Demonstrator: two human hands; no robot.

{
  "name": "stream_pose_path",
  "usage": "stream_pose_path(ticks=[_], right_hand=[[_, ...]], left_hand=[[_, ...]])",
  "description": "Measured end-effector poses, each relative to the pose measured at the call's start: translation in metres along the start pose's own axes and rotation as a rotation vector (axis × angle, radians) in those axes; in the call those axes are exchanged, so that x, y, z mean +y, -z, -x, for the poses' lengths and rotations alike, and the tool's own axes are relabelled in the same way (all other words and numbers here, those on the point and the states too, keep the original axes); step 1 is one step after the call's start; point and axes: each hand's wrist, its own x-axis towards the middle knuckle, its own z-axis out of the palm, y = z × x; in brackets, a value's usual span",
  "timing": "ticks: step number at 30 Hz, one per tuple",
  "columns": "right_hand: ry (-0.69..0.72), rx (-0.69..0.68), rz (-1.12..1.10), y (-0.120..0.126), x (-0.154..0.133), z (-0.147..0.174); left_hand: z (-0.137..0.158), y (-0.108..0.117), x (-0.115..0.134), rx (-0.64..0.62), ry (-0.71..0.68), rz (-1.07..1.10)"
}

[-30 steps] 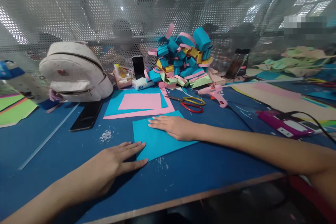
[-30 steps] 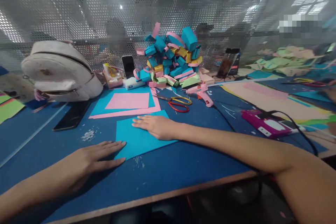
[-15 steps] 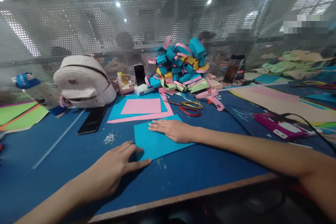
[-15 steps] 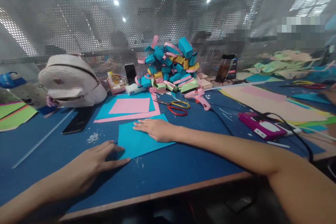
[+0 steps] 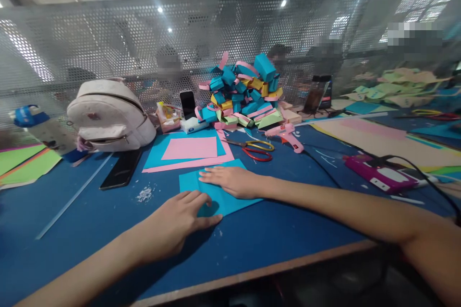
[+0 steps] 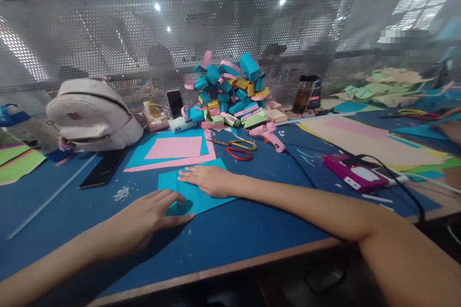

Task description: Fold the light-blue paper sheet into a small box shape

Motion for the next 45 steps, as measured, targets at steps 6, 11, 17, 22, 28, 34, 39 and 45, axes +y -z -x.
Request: stream_pose_path(ticks=[6,11,17,22,28,34,39,45], right_hand=[[0.009,0.04,-0.004,-0.003,0.002,0.0],[0.005,0.062,-0.028,-0.004,0.003,-0.001],[-0.012,0.051,-0.025,-0.004,0.004,-0.001],[-0.034,0.047,-0.044,0.0,0.001,-0.002],[-0.068,0.031,-0.117,0.005,0.001,-0.001],[-0.095,0.009,-0.145,0.005,0.005,-0.001],[-0.112,-0.005,-0.151,0.01,0.001,-0.001],[-0.084,0.025,-0.14,0.007,0.002,0.001]], left_hand=[[-0.021,0.005,0.004,-0.003,-0.032,-0.003],[-0.039,0.01,0.009,-0.004,-0.058,-0.049],[-0.058,0.011,0.011,-0.05,-0.081,-0.039],[-0.075,0.012,0.012,-0.077,-0.085,-0.036],[-0.095,0.014,0.02,-0.098,-0.106,-0.126],[-0.109,0.018,0.024,-0.097,-0.093,-0.118],[-0.116,0.018,0.024,-0.109,-0.096,-0.116],[-0.11,0.007,0.022,-0.013,-0.09,-0.053]])
